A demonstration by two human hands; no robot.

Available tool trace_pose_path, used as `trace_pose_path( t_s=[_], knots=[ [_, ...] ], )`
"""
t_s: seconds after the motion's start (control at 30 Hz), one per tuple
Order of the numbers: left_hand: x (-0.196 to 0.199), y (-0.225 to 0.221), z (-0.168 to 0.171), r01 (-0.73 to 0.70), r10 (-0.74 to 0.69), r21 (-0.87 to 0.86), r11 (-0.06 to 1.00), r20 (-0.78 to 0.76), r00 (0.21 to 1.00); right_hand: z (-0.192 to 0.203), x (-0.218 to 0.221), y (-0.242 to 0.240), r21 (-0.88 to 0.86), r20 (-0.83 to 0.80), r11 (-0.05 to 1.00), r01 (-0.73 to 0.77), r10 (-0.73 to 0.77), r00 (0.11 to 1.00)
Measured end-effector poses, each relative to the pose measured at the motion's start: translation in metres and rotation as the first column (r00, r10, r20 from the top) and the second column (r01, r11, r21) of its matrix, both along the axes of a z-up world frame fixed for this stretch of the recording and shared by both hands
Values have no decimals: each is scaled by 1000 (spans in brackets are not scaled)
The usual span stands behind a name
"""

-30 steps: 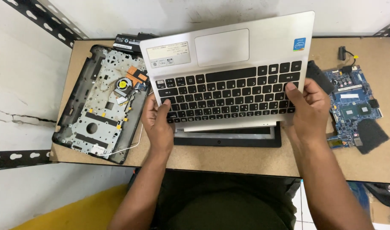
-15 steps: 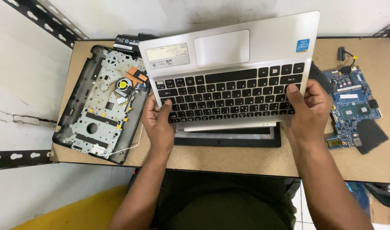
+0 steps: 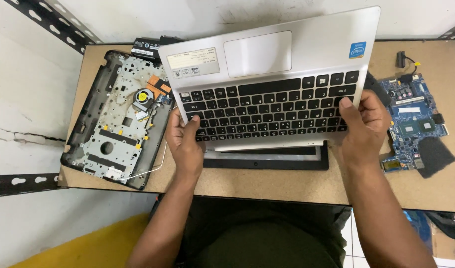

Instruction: Installing a keyboard assembly into a laptop by connecting the ribbon cable and snapping the assembly into the chassis.

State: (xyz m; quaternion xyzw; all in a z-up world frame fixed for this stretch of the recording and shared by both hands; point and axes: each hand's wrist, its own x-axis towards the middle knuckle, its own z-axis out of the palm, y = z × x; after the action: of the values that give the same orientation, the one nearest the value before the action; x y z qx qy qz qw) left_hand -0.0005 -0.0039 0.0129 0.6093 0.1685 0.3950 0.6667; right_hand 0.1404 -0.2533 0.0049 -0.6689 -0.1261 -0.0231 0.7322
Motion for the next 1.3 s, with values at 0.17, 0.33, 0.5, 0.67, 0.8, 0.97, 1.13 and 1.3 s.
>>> trace_pose_path(
  t_s=[0.17,0.33,0.5,0.67,0.8,0.97,1.13,1.3],
  knots=[
    [0,0,-1,-5,5,-4,1000,-3,1000,5,-3,3,-18,33,1000,12,-11,999],
    [-1,0,-1,-10,11,54,998,-19,1000,0,-2,2,10,56,999,40,-40,998],
    [-1,-2,3,-4,4,-54,999,-8,1000,-3,-1,-1,-4,85,998,69,-68,994],
    [0,7,0,-7,16,-141,990,59,998,7,-7,7,103,-30,993,61,-58,998],
    [-1,11,21,-1,-6,-403,915,-18,1000,25,-11,15,133,-174,988,80,-56,983],
    [-4,21,26,233,-215,-417,879,89,972,20,-9,13,37,-114,997,69,-65,991],
    [-5,26,28,349,-326,-462,815,133,936,24,-11,18,75,-217,990,123,-104,971],
    [-4,36,10,227,-182,-555,801,135,974,17,-6,17,-20,-126,992,121,-123,984]
  ],
)
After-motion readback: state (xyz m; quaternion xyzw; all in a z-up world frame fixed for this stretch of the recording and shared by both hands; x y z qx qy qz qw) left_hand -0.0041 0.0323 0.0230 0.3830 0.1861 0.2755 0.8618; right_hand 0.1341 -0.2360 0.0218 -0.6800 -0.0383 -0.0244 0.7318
